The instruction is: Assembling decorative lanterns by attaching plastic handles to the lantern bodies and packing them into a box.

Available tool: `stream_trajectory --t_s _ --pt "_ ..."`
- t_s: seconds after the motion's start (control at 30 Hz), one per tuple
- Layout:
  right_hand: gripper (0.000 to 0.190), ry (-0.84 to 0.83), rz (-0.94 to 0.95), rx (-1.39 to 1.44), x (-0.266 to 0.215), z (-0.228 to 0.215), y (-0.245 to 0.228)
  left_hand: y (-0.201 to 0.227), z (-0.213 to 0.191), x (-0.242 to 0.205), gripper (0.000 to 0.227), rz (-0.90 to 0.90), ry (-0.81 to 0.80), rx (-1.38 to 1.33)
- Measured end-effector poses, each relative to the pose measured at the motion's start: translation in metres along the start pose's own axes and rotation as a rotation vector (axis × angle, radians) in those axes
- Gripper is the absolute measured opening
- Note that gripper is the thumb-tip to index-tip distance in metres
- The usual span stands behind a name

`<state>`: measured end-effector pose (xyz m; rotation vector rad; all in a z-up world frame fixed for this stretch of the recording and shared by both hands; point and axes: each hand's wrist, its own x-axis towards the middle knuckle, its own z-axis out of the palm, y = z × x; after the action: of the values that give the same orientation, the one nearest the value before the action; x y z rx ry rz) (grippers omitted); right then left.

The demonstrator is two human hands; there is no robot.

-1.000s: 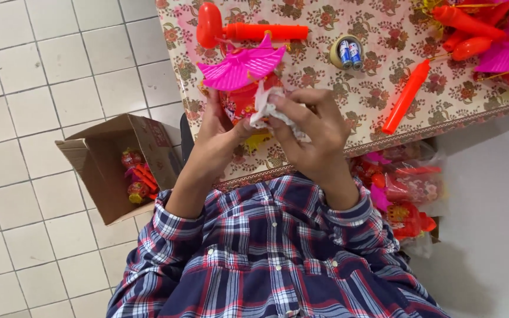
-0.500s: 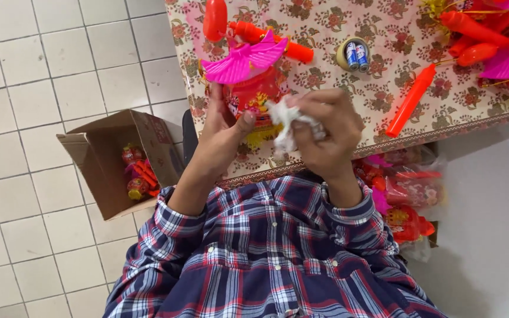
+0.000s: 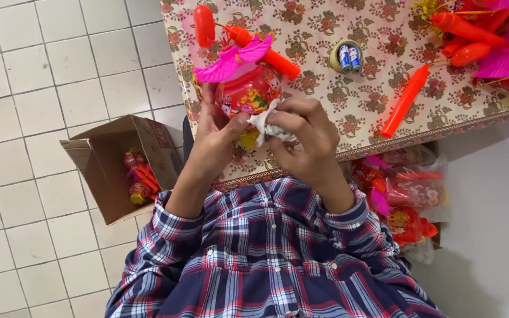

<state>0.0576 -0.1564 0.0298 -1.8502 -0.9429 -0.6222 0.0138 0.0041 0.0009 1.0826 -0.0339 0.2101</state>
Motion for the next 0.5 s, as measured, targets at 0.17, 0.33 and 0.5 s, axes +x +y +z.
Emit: stream_trajectory --t_s 0.17,0.33,0.5 --pt "0.022 0.023 -0.002 0.061 -0.005 -0.011 0.026 -0.013 -0.019 -0.007 0.106 -0.033 -0.062 -0.025" --pt "0.028 0.044 0.025 0.042 -0.002 -0.017 0.021 -0.014 -0.010 -0.015 0.076 -0.085 -0.032 -0.235" --pt "0.014 0.070 -0.106 -0.192 -0.015 -0.010 0.004 -0.034 -0.037 -0.017 0.106 -0.153 0.066 0.036"
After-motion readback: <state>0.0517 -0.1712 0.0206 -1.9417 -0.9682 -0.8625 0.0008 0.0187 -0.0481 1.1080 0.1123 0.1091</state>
